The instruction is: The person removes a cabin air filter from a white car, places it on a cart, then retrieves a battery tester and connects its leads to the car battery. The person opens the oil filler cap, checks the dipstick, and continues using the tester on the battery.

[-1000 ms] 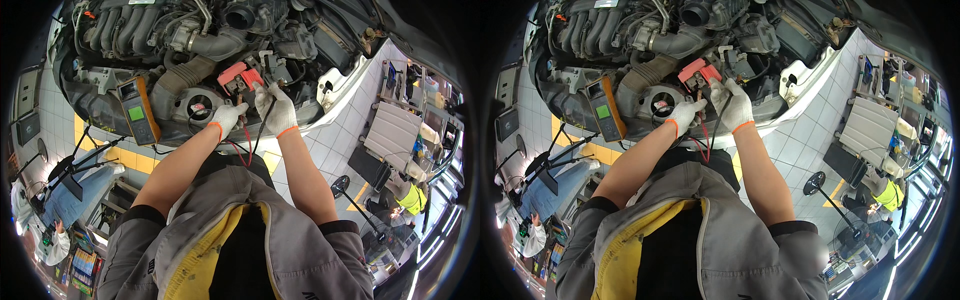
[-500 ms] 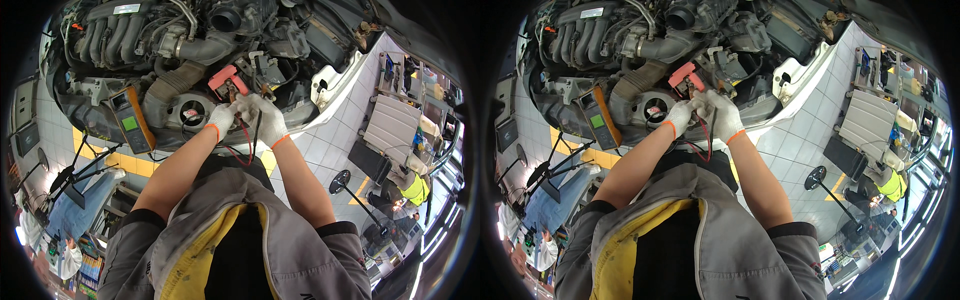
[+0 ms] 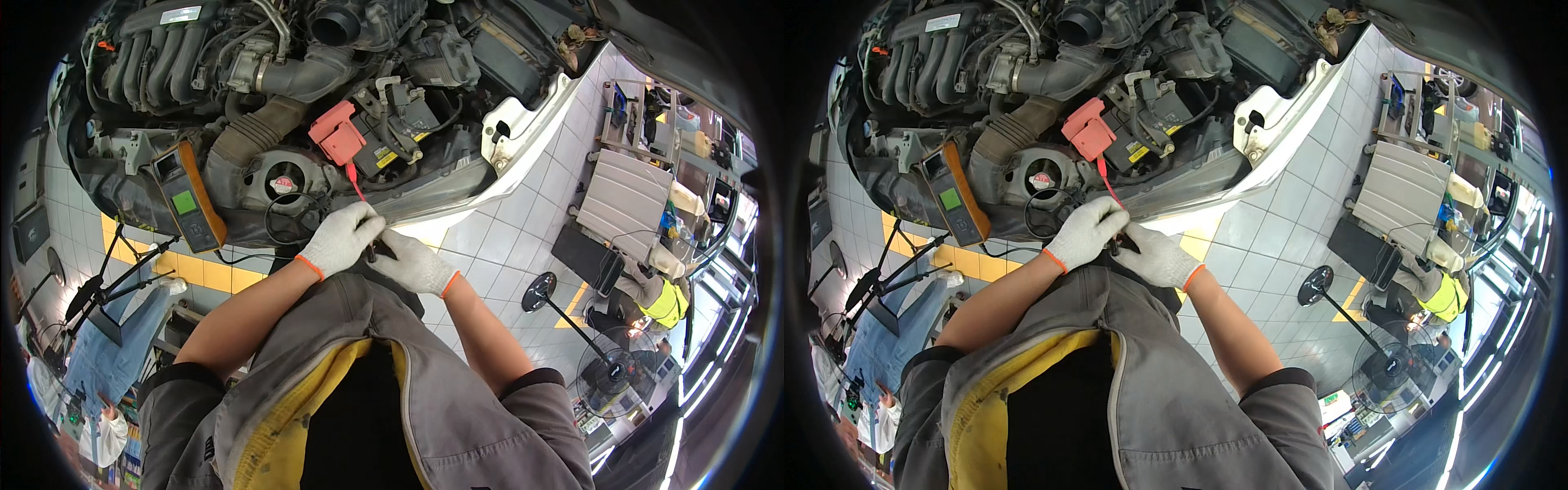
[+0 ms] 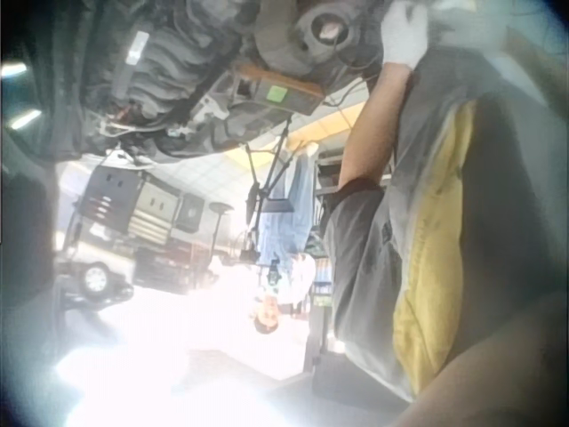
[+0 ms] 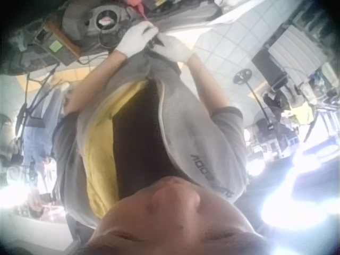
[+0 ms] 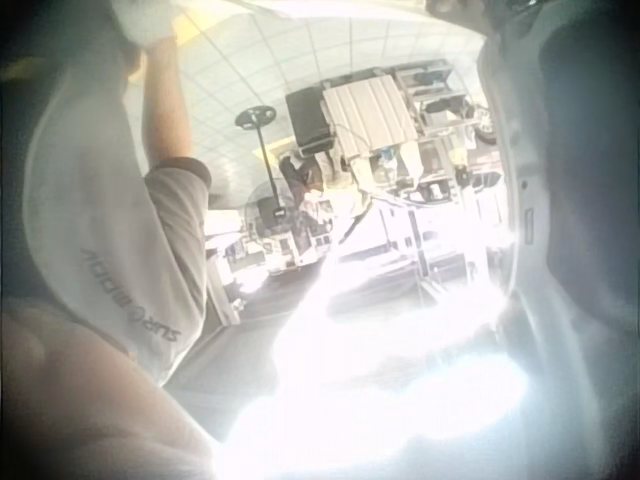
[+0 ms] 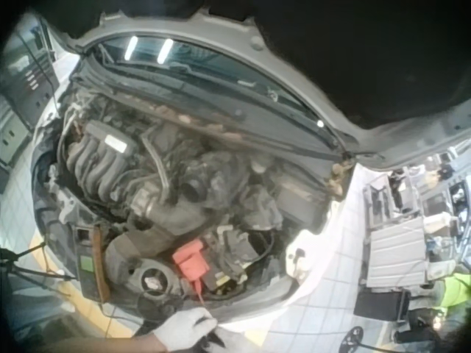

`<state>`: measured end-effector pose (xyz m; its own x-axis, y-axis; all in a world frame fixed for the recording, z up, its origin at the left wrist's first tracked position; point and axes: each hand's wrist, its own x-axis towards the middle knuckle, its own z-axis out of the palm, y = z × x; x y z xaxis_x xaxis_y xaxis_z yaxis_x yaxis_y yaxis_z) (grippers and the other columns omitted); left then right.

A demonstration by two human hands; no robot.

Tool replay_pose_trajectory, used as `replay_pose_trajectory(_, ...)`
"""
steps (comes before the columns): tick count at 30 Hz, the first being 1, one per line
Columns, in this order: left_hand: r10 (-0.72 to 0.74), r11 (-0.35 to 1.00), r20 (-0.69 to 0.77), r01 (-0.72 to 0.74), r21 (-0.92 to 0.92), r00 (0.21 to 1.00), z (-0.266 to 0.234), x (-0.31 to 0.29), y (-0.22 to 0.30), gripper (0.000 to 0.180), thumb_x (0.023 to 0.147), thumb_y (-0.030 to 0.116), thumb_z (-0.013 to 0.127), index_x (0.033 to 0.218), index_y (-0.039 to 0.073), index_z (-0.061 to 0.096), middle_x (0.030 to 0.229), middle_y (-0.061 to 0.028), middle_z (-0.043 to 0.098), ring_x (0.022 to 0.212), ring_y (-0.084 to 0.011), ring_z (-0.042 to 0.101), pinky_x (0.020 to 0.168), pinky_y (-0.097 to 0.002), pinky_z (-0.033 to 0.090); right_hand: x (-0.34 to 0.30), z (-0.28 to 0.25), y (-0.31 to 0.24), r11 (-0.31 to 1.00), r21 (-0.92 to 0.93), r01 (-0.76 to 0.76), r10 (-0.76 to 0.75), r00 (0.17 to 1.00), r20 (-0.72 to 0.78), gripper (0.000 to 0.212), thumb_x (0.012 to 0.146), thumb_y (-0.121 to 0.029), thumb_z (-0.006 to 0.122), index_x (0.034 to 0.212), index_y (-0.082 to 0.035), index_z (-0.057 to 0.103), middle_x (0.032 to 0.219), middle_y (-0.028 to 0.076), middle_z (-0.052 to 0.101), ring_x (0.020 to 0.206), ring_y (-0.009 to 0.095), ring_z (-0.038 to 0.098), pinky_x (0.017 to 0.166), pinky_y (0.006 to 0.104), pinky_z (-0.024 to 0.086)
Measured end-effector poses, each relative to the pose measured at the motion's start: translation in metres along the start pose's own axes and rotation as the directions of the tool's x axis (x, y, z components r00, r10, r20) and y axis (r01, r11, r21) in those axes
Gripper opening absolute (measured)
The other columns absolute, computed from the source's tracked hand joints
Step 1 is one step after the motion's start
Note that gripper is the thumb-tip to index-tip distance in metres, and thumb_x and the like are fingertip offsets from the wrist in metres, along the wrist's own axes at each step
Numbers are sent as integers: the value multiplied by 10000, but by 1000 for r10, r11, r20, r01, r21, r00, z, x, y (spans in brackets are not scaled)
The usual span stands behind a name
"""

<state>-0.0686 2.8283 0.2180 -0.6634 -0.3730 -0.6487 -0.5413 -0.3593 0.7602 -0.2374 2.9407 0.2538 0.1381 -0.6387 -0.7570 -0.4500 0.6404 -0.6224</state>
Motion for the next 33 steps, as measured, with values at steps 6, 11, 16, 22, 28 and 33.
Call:
replay_pose_trajectory(6,-96,993,-152,105,53,984,4,13,3,445,979,417,692,986,-28,716,901,-227,737,882,-355,734,819,-432,564,-2,-15,-15,962,272,-4,8,1000,-13,610,1025,-490,628,1349,27,618,1255,275,702,1154,391,691,1003,410,522)
replay_pose_trajectory(11,-74,993,-222,92,72,972,-2,17,6,527,968,486,696,1029,-35,737,952,-238,747,907,-366,733,840,-429,560,9,-6,-19,996,83,-19,32,987,-157,629,1012,-525,620,1272,47,644,1135,305,723,1093,463,691,953,461,535)
replay_pose_trajectory(16,-92,994,-206,76,-85,974,-22,15,0,564,1002,523,677,1101,-32,708,914,-158,743,804,-250,718,764,-376,559,36,-29,-10,997,75,-11,28,973,-227,635,980,-559,655,1109,60,713,953,260,749,959,432,730,867,469,560)
replay_pose_trajectory(22,-86,978,-607,-48,-202,790,-83,-27,-76,361,1087,343,620,1197,2,668,878,-36,679,693,-106,611,648,-286,512,100,-134,17,475,874,105,417,848,-328,297,1050,-372,640,1148,-95,685,845,35,647,570,84,449,486,242,357)
replay_pose_trajectory(28,3,998,-946,61,25,325,-175,-90,-180,353,1046,266,688,1289,13,652,1055,-107,706,937,-207,690,858,-355,569,130,-156,18,561,821,107,350,868,-352,320,1038,-366,650,1027,-48,690,793,31,636,563,105,473,514,263,380)
replay_pose_trajectory(33,-80,921,-971,389,15,226,-211,-120,-236,646,1003,421,729,1457,-6,557,1392,-219,631,1269,-317,626,1077,-413,490,133,-160,17,554,830,58,365,879,-306,291,1057,-320,646,1040,-31,673,780,15,595,556,85,431,502,248,349)
